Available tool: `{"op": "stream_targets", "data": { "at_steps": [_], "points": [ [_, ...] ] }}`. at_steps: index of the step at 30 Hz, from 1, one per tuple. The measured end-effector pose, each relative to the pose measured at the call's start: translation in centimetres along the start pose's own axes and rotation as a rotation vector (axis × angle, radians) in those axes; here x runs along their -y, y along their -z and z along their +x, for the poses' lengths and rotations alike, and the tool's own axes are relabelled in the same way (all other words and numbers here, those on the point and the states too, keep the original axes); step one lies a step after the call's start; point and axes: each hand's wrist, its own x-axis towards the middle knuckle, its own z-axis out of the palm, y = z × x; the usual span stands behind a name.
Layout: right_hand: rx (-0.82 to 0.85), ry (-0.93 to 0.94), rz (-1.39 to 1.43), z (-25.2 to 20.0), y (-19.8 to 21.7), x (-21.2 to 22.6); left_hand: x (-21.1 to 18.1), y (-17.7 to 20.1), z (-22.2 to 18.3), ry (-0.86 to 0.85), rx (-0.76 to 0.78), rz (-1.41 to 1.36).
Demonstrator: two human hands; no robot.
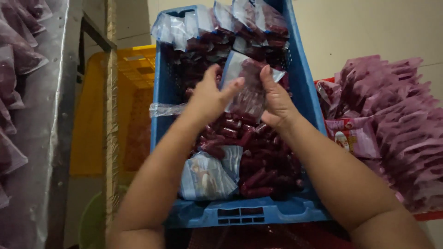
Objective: Packing small sausages from a bulk crate into individual plastic bags at a production facility.
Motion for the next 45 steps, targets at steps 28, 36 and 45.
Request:
{"op": "stream_targets", "data": {
  "at_steps": [28, 36, 45],
  "points": [
    [-0.233, -0.035, -0.569, 0.4, 0.5, 1.6, 17.2, 17.8, 24.4, -0.187, -0.561, 0.135],
    [-0.229, -0.039, -0.587, 0.4, 0.3, 1.9, 22.8, 13.9, 30.2, -0.087, -0.632, 0.024],
    [-0.252, 0.118, -0.662, 0.5, 1.0, 1.9, 19.4, 14.1, 17.9, -0.457, -0.728, 0.186]
  ]
}}
